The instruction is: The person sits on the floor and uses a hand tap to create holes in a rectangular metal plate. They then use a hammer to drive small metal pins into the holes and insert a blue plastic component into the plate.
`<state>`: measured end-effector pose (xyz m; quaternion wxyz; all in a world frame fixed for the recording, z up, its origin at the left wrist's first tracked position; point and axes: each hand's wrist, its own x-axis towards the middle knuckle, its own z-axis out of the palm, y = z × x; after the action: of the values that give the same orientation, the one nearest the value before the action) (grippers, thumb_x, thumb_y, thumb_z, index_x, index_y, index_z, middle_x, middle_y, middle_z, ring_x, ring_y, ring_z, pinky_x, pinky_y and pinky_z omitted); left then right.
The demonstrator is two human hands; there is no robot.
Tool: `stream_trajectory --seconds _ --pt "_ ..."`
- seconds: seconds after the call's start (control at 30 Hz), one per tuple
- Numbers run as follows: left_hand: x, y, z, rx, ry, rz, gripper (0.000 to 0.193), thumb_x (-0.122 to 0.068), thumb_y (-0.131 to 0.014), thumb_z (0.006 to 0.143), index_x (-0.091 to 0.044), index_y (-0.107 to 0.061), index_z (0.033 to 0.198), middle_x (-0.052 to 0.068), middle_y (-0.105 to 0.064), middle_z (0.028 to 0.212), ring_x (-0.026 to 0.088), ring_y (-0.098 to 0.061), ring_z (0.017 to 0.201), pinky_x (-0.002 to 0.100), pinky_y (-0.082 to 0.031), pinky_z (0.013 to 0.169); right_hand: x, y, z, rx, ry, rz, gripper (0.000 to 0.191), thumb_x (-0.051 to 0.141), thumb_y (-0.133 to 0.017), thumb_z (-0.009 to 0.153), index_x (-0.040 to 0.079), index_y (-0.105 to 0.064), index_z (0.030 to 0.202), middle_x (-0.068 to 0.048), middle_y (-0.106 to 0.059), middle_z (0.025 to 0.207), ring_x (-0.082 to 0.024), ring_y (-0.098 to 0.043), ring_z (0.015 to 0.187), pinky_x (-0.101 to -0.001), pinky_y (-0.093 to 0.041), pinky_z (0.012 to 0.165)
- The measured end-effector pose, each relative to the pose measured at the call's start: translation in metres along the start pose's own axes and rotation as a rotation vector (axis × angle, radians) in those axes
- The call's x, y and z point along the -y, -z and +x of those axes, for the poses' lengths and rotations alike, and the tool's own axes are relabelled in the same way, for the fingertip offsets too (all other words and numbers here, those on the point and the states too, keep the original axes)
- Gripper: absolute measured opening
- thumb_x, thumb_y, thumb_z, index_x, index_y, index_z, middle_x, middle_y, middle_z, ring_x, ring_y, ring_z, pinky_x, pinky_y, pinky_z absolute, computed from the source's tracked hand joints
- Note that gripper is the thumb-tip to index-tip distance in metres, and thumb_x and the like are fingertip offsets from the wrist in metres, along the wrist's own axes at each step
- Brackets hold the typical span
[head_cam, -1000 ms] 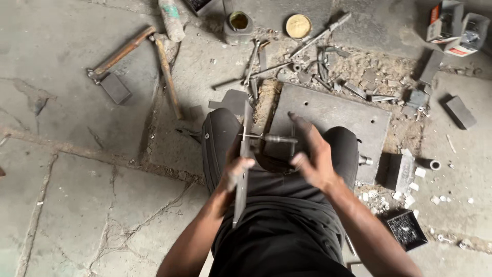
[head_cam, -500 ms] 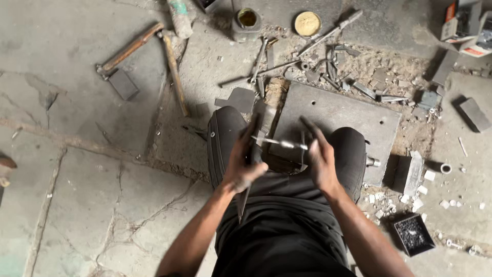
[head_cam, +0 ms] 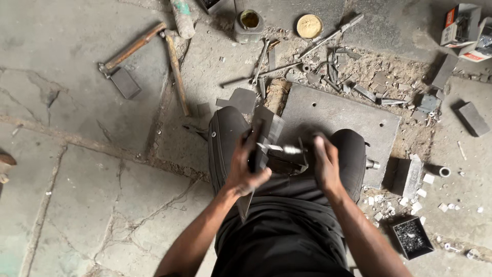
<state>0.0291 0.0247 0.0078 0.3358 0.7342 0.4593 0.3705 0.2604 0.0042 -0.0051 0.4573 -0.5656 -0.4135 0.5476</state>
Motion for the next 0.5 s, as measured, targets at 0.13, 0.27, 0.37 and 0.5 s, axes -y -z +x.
stream_trajectory --seconds 0.13,0.27,0.37,0.5 --pt "-0.004 0.003 0.0 0.171 0.386 -0.779 0.098 -0.048 -0.07 0.071 -0.002 -0.043 0.153 0.036 -0.058 0.122 0.045 -0.059 0.117 0.067 -0.056 0.096 0.008 0.015 -0.005 0.028 0.843 -0.632 0.06 0.053 -0.045 0.112 -0.006 -0.056 0.106 -0.023 -0.059 0.089 -0.032 -0.06 0.074 -0.0443 -0.051 0.06" --pt "-0.007 0.006 0.0 0.04 0.15 -0.348 0.108 -0.053 -0.065 0.075 -0.007 -0.029 0.166 0.032 -0.043 0.149 0.045 -0.049 0.14 0.063 -0.051 0.108 -0.017 0.016 -0.002 -0.062 0.147 -0.433 0.058 0.053 -0.051 0.11 -0.004 -0.058 0.101 -0.023 -0.059 0.087 -0.029 -0.06 0.07 -0.0415 -0.051 0.057" --pt "-0.008 0.007 0.001 0.095 -0.204 0.37 0.111 -0.053 -0.074 0.06 -0.019 -0.037 0.159 0.03 -0.046 0.148 0.044 -0.053 0.131 0.064 -0.047 0.108 -0.03 0.011 0.002 -0.055 -0.36 0.255 0.057 0.052 -0.056 0.108 -0.004 -0.06 0.098 -0.022 -0.059 0.086 -0.027 -0.061 0.067 -0.0394 -0.052 0.055" --pt "-0.009 0.009 0.001 0.177 0.28 -0.397 0.113 -0.054 -0.07 0.07 -0.011 -0.031 0.166 0.033 -0.048 0.146 0.046 -0.053 0.132 0.065 -0.051 0.103 -0.021 0.01 0.0 -0.151 0.077 -0.104 0.053 0.05 -0.055 0.105 -0.002 -0.061 0.104 -0.018 -0.063 0.1 -0.026 -0.064 0.082 -0.0409 -0.055 0.066"
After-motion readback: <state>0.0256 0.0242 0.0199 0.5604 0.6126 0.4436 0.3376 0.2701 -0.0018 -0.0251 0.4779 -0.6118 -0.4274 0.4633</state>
